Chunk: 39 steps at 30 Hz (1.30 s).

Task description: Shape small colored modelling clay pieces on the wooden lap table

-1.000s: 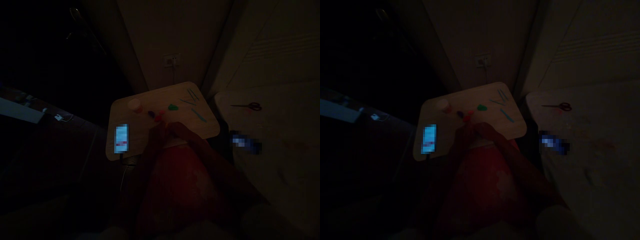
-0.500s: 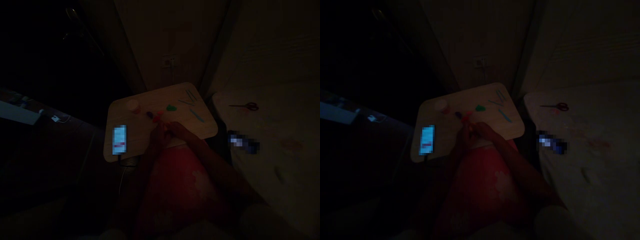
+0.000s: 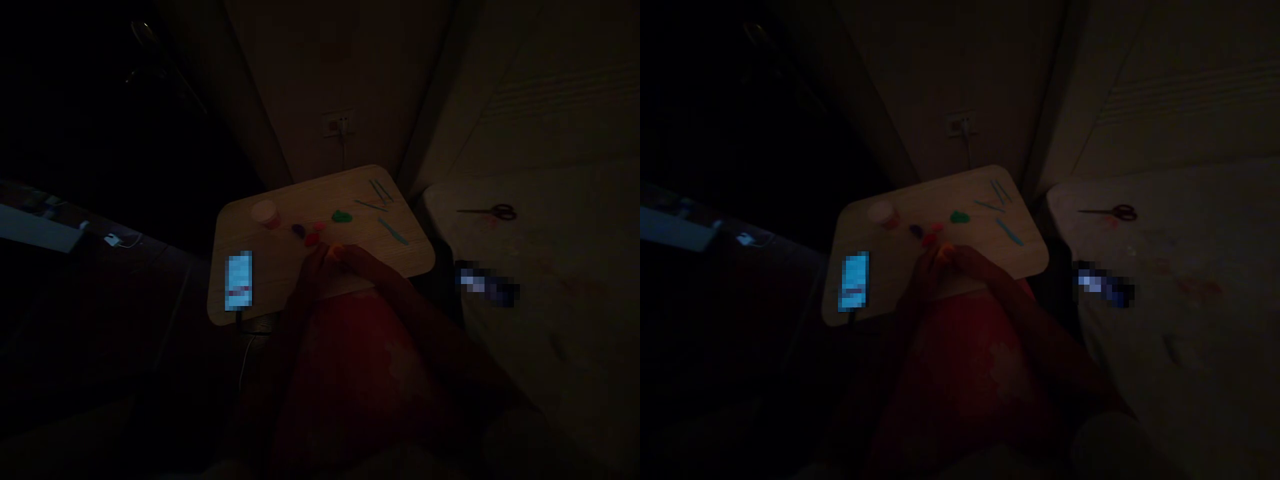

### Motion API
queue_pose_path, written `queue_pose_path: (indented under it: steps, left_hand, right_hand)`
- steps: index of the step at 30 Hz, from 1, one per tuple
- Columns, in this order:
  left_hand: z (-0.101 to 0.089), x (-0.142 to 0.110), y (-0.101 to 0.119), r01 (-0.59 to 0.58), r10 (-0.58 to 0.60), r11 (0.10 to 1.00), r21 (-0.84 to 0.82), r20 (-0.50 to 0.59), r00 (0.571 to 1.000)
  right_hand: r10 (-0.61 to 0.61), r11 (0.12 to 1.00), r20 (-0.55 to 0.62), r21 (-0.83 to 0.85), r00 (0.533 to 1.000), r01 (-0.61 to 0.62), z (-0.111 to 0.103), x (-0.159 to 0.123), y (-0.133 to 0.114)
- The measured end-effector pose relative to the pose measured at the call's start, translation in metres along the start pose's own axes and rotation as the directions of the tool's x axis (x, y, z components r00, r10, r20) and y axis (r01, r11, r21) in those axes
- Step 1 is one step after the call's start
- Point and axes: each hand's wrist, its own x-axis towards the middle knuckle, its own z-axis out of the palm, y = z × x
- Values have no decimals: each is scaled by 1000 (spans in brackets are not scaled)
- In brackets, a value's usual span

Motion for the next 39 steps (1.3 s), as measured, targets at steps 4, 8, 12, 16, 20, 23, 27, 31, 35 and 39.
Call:
queue_pose_path:
  steps: [4, 8, 12, 16, 20, 23, 27, 31, 35, 39]
  left_hand:
    - [-3, 0, 5, -6, 6, 1000, -5, -34, 999]
    - [-3, 0, 3, 17, -15, 1000, 20, -81, 997]
    - [-2, -2, 0, -1, 9, 996, 84, -97, 995]
    - [0, -3, 1, -51, 58, 984, 173, -39, 998]
    - [0, -5, 3, -39, 40, 967, 253, 1, 999]
    - [1, -6, 4, -32, 33, 973, 229, 2, 999]
    - [0, -4, 5, -25, 33, 990, 142, -51, 998]
    - [-1, -2, 6, -41, 41, 999, -1, -58, 997]
    - [-1, 0, 6, 8, -9, 998, -68, -16, 1000]
    - [-3, 1, 6, -17, 16, 988, -154, -11, 1000]
  right_hand:
    - [-13, 995, -32, -95, 999, 10, 5, 3, 3]
    - [-1, 985, -89, -171, 996, -14, 8, 6, 2]
    - [-34, 982, -101, -189, 994, 15, 8, 9, 4]
    - [-39, 964, -86, -265, 995, 15, 7, 14, 7]
    - [-22, 966, -72, -260, 997, 2, 5, 17, 6]
    - [-26, 980, -64, -197, 998, 13, 6, 14, 4]
    - [-53, 989, -82, -139, 995, 41, 7, 9, 1]
    - [-74, 988, -130, -143, 989, 55, 7, 7, -1]
    - [-55, 994, -127, -98, 990, 43, 5, 6, -1]
    - [-1, 997, -82, -72, 997, -5, 1, 5, 0]
